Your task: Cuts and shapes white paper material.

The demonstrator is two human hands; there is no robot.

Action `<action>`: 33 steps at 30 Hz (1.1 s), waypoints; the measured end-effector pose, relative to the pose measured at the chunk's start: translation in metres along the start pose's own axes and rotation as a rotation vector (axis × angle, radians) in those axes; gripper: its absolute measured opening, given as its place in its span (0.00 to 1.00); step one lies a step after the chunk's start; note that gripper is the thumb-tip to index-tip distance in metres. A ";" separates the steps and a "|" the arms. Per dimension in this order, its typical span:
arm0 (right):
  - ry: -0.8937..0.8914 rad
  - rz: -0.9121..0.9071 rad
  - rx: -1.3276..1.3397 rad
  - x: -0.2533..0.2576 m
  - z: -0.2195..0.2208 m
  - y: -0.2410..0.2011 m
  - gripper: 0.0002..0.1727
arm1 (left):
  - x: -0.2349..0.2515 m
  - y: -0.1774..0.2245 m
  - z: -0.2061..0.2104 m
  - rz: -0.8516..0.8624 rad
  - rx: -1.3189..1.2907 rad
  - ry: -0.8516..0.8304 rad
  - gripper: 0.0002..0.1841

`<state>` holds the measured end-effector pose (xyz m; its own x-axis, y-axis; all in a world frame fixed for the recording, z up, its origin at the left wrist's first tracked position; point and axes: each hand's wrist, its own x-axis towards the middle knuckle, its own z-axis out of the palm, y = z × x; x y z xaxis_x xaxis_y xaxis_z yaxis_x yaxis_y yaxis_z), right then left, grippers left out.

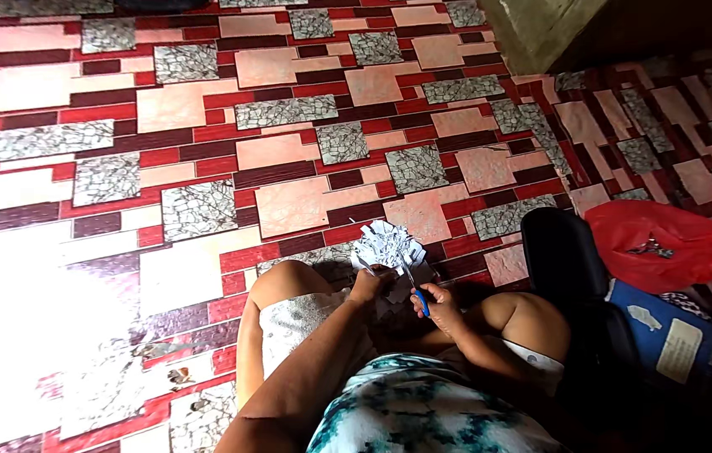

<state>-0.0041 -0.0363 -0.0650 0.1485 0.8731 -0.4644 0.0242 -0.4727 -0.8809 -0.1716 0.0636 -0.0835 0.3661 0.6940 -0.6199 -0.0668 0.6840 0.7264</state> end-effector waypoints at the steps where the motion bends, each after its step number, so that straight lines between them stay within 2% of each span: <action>1: -0.006 0.009 0.002 0.000 -0.001 -0.001 0.13 | 0.000 0.000 0.000 -0.002 -0.004 0.003 0.04; 7: -0.119 0.022 -0.009 0.000 -0.001 0.006 0.18 | 0.000 0.000 0.001 -0.010 -0.022 -0.001 0.04; 13: -0.087 0.002 -0.049 0.002 0.001 0.003 0.15 | 0.000 0.000 0.000 -0.012 0.044 -0.041 0.05; 21: -0.034 -0.053 0.021 0.003 0.001 0.009 0.13 | 0.000 0.001 0.001 -0.066 -0.001 -0.019 0.07; 33: -0.020 0.044 -0.015 -0.001 -0.002 0.000 0.13 | 0.001 0.001 -0.002 -0.028 0.011 -0.008 0.05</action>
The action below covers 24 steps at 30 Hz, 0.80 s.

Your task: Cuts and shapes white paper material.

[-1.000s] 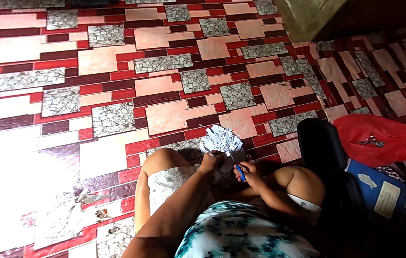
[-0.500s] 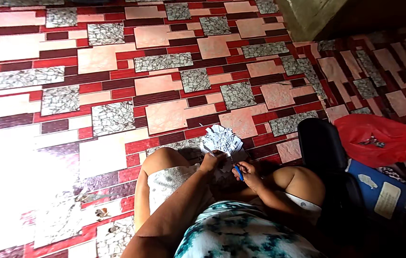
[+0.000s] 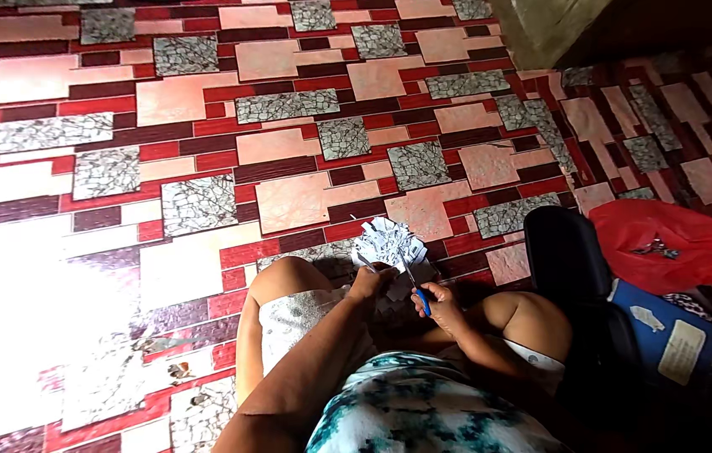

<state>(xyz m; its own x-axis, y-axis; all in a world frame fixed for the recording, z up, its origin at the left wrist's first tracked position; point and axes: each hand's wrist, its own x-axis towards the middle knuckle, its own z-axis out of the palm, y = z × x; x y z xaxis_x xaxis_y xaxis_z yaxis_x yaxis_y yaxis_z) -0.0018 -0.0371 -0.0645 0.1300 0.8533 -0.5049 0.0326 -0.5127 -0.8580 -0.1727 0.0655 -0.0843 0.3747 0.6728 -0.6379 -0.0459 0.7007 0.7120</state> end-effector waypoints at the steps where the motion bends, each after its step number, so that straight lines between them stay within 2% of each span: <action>1: -0.019 0.014 0.004 0.000 0.000 0.000 0.13 | 0.000 0.000 0.000 0.004 -0.002 0.001 0.05; 7: -0.109 0.042 -0.011 0.001 0.002 0.002 0.17 | 0.001 -0.003 0.002 0.003 0.025 0.008 0.05; 11: -0.094 0.010 -0.046 0.002 0.003 0.002 0.17 | 0.000 -0.002 0.001 0.016 0.093 -0.017 0.05; 16: -0.130 0.036 -0.039 0.001 0.001 0.002 0.17 | 0.002 -0.003 0.001 0.012 0.033 0.040 0.05; 24: -0.105 0.017 -0.056 0.002 0.005 0.001 0.15 | 0.000 -0.002 0.004 0.002 0.039 0.010 0.05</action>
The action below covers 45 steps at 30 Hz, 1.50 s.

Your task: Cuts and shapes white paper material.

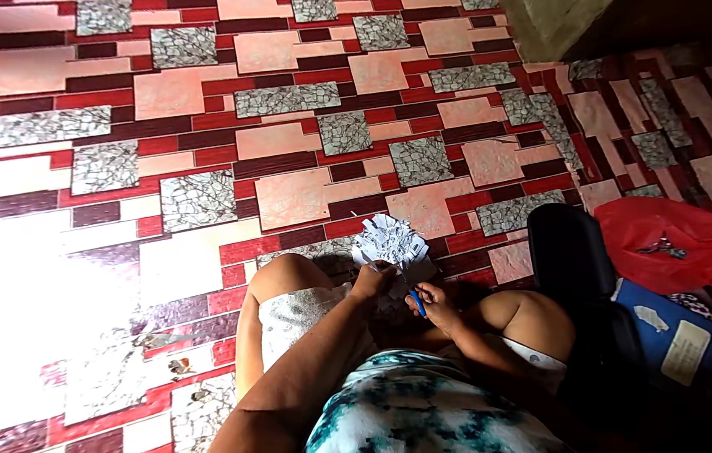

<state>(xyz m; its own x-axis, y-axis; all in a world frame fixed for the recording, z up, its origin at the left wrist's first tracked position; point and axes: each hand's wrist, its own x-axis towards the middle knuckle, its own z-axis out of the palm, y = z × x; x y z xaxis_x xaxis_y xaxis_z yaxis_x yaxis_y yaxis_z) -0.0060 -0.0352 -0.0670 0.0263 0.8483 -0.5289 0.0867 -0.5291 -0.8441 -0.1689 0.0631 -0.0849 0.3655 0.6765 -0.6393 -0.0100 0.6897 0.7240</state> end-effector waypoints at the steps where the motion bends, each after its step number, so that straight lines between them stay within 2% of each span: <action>1: 0.005 -0.010 0.004 0.001 0.000 0.001 0.15 | 0.000 0.000 0.000 -0.007 -0.001 0.000 0.05; 6: 0.052 -0.071 -0.024 0.004 -0.002 0.007 0.14 | 0.000 0.001 -0.001 -0.028 -0.003 -0.012 0.05; 10: 0.065 -0.063 -0.050 0.002 -0.004 0.004 0.15 | -0.002 0.004 -0.005 -0.085 -0.006 0.042 0.09; 16: 0.055 -0.053 -0.146 0.004 -0.010 0.006 0.18 | -0.007 0.005 -0.010 -0.044 0.104 0.024 0.06; 23: 0.056 -0.005 -0.037 -0.001 -0.009 -0.001 0.15 | -0.003 0.003 -0.009 -0.033 0.085 0.010 0.05; 27: -0.019 0.066 0.028 -0.003 -0.009 -0.004 0.13 | -0.003 0.003 -0.008 -0.035 0.071 0.024 0.04; 38: 0.009 0.003 0.032 0.001 -0.007 0.000 0.11 | -0.002 0.002 -0.008 -0.005 0.104 -0.007 0.03; 45: 0.034 0.042 0.014 -0.001 -0.008 -0.003 0.13 | 0.000 0.002 -0.009 -0.014 0.103 -0.009 0.05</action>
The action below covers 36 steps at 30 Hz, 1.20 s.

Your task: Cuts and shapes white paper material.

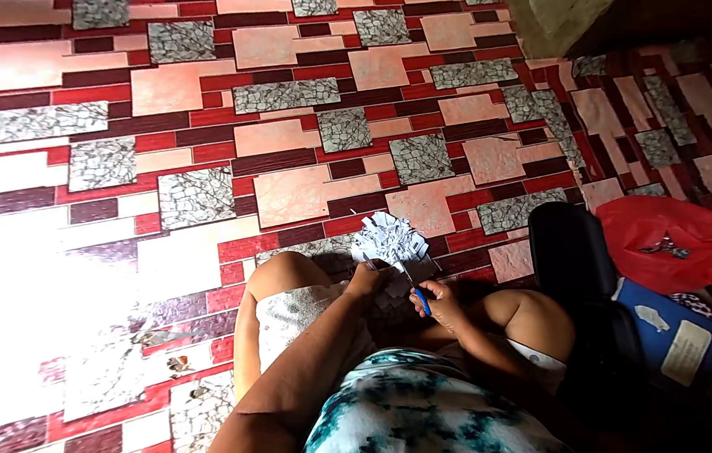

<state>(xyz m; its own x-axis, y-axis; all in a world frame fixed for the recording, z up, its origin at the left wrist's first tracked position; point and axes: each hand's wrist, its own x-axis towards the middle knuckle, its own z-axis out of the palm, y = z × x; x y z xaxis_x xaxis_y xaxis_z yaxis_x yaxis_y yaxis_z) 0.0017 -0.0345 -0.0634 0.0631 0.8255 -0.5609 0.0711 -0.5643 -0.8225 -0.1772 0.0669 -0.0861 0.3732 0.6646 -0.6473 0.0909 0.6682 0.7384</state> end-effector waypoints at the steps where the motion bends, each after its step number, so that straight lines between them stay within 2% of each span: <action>1: -0.018 0.021 0.015 -0.001 0.000 -0.001 0.12 | 0.001 0.000 0.000 -0.001 0.006 0.002 0.05; 6: -0.108 0.011 0.019 -0.001 -0.001 0.001 0.13 | 0.001 -0.001 0.000 -0.003 0.010 0.010 0.05; 24: -0.053 -0.018 0.040 0.000 0.000 0.000 0.10 | -0.002 0.002 0.003 -0.025 -0.005 0.008 0.04; 36: -0.008 -0.004 -0.042 -0.001 0.000 -0.001 0.14 | -0.001 0.001 0.003 0.004 -0.018 0.000 0.04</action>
<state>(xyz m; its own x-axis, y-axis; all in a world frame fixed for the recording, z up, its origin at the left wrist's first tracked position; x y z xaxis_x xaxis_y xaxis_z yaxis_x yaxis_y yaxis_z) 0.0011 -0.0349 -0.0619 0.0544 0.8279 -0.5583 0.1131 -0.5606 -0.8203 -0.1751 0.0660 -0.0837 0.3733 0.6671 -0.6447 0.0731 0.6717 0.7372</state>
